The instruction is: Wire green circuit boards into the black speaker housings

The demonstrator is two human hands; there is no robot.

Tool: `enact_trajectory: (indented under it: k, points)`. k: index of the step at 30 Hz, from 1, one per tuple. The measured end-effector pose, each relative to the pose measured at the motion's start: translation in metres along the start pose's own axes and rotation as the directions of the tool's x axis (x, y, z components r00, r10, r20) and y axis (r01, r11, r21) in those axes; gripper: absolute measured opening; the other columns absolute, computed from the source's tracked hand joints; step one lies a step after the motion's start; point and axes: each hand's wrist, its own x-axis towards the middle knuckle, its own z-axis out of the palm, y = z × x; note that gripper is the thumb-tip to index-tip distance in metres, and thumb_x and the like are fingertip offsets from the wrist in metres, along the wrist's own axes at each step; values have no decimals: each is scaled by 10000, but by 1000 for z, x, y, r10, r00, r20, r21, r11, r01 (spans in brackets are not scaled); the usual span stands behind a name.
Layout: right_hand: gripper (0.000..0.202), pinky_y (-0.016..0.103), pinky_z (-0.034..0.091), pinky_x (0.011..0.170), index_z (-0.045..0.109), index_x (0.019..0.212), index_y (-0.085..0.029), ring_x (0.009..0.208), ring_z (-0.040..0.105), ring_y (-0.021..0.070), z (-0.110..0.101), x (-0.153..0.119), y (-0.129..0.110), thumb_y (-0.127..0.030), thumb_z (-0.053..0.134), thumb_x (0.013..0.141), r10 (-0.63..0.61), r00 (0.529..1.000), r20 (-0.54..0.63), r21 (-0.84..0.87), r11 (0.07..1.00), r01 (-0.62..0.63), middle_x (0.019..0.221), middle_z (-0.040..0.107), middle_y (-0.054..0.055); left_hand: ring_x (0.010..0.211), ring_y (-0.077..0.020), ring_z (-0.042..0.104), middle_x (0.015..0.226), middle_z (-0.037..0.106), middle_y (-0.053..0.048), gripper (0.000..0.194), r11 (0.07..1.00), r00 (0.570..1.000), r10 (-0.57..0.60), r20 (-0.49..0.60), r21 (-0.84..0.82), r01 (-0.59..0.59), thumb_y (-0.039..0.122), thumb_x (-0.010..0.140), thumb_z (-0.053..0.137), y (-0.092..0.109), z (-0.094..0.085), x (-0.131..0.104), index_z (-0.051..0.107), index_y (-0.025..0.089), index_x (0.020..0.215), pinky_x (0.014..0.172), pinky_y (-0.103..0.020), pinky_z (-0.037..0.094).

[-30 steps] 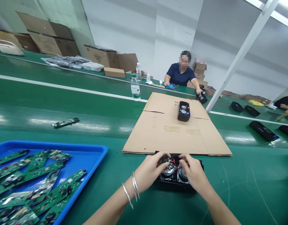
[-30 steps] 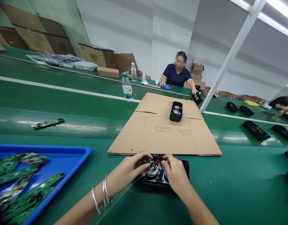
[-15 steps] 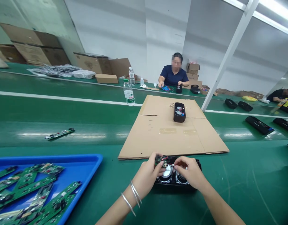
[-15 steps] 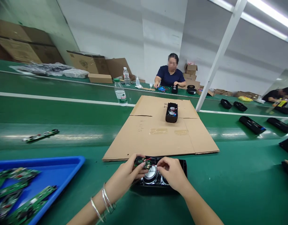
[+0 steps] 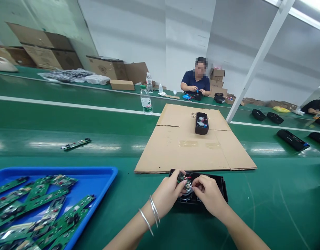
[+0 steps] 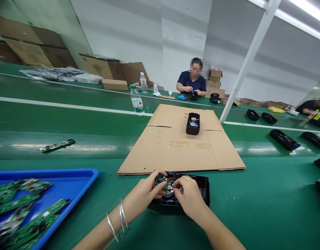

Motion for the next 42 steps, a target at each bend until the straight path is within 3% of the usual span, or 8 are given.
enact_trajectory:
  k: [7, 12, 16, 24, 28, 32, 37, 42]
  points:
    - [223, 268, 374, 565, 543, 709, -169, 631, 461, 159, 8, -5, 7, -79, 375, 826, -404, 915, -11, -364, 854, 372, 677, 549, 42, 605, -198, 660, 587, 624, 0, 214, 990, 1000, -8, -2, 141, 8, 262, 787, 413, -2, 3, 3, 461, 191, 983, 548, -269, 506]
    - [336, 281, 293, 504, 546, 639, -159, 545, 393, 151, 18, -10, 5, -46, 308, 848, -534, 846, -5, -612, 670, 420, 582, 497, 36, 549, -200, 640, 556, 598, 1, 258, 982, 1000, -2, -14, 186, 5, 225, 779, 426, -3, 7, 3, 493, 176, 1023, 540, -273, 484]
    - [338, 282, 277, 497, 533, 592, -159, 525, 376, 144, 23, -12, 3, -45, 337, 843, -579, 815, -22, -632, 640, 437, 552, 477, 30, 525, -197, 631, 592, 603, -21, 259, 982, 1000, -3, -8, 187, 4, 201, 782, 409, 1, 7, 1, 502, 167, 1021, 520, -275, 479]
    - [246, 277, 388, 562, 557, 725, -171, 611, 489, 156, 17, -9, 10, -124, 354, 856, -419, 907, -42, -332, 862, 383, 655, 568, 48, 515, -164, 617, 502, 520, 45, 185, 992, 992, 41, 120, 111, -54, 200, 778, 397, 4, -1, 5, 511, 176, 922, 490, -241, 497]
    - [114, 256, 421, 544, 520, 720, -191, 602, 533, 146, 13, -8, 6, -180, 448, 807, -121, 992, -37, -80, 990, 118, 674, 587, 26, 510, -134, 593, 486, 490, 65, 176, 993, 975, 80, 208, 65, -95, 195, 778, 405, 2, -7, 9, 502, 188, 924, 483, -211, 498]
    - [78, 240, 417, 500, 492, 841, -187, 531, 521, 136, 12, -7, 1, -232, 487, 778, 95, 994, -62, 62, 994, -92, 606, 561, -11, 490, -109, 566, 498, 497, 70, 164, 987, 952, 134, 274, 53, -154, 210, 787, 419, 1, -12, 10, 512, 202, 922, 481, -188, 484]
    - [66, 226, 384, 480, 521, 814, -190, 535, 514, 136, 7, -5, 0, -181, 469, 775, 58, 993, 108, 29, 998, -61, 609, 555, -15, 462, -90, 541, 515, 498, 68, 186, 950, 910, 219, 352, 135, -280, 174, 788, 414, 1, -12, 7, 535, 208, 925, 455, -159, 442]
    - [136, 270, 418, 566, 525, 888, -173, 669, 554, 178, 12, -9, 7, -170, 405, 824, -71, 997, 44, -126, 989, 76, 756, 607, 48, 427, -91, 518, 469, 469, 80, 197, 945, 916, 203, 345, 176, -276, 167, 781, 423, 8, -14, 4, 533, 196, 942, 424, -153, 411]
